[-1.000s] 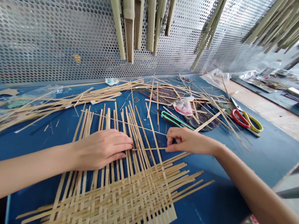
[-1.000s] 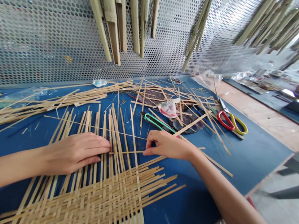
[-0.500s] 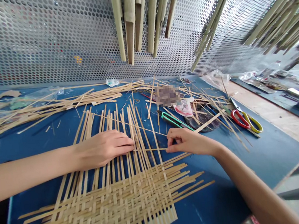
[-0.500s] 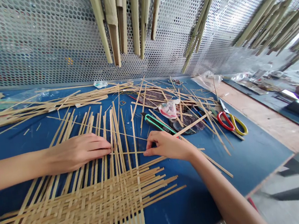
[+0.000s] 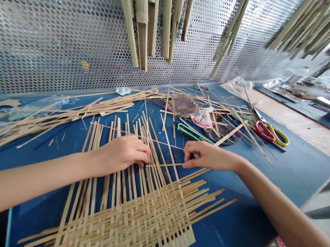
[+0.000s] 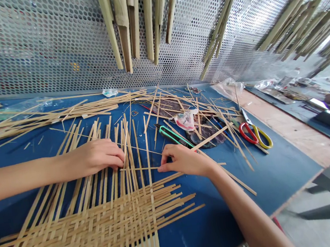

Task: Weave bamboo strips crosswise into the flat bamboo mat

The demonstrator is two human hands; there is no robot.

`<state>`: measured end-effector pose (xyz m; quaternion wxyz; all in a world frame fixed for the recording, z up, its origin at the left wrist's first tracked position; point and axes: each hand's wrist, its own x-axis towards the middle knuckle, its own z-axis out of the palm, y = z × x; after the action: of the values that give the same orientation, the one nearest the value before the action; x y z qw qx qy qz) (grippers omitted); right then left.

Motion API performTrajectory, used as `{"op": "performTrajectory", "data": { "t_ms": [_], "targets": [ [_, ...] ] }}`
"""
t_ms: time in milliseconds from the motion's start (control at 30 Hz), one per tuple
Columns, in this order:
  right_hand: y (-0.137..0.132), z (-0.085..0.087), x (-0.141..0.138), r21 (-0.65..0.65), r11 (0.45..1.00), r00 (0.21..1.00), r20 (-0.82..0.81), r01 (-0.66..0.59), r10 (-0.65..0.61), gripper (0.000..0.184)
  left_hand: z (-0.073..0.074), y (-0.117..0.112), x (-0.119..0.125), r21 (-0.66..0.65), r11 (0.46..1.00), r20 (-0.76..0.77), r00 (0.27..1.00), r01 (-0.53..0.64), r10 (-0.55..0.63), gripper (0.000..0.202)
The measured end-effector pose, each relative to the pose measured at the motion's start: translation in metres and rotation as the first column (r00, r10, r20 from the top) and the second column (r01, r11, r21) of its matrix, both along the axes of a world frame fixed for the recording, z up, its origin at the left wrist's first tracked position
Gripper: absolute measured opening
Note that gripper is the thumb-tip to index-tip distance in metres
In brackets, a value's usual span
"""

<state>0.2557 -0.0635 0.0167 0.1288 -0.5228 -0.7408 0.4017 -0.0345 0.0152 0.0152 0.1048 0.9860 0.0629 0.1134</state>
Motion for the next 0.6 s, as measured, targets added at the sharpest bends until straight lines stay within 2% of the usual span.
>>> {"op": "performTrajectory", "data": {
  "t_ms": [433,600],
  "targets": [
    [0.000,0.002,-0.002,0.012,1.000,1.000,0.001,-0.015,0.015,0.015,0.002,0.010,0.011,0.057,0.985,-0.023,0.987,0.161,-0.160,0.033],
    [0.000,0.002,-0.001,0.005,1.000,1.000,-0.005,-0.012,0.012,0.015,0.000,0.011,0.014,0.118,0.978,-0.033,0.985,0.174,-0.171,0.033]
  ]
}}
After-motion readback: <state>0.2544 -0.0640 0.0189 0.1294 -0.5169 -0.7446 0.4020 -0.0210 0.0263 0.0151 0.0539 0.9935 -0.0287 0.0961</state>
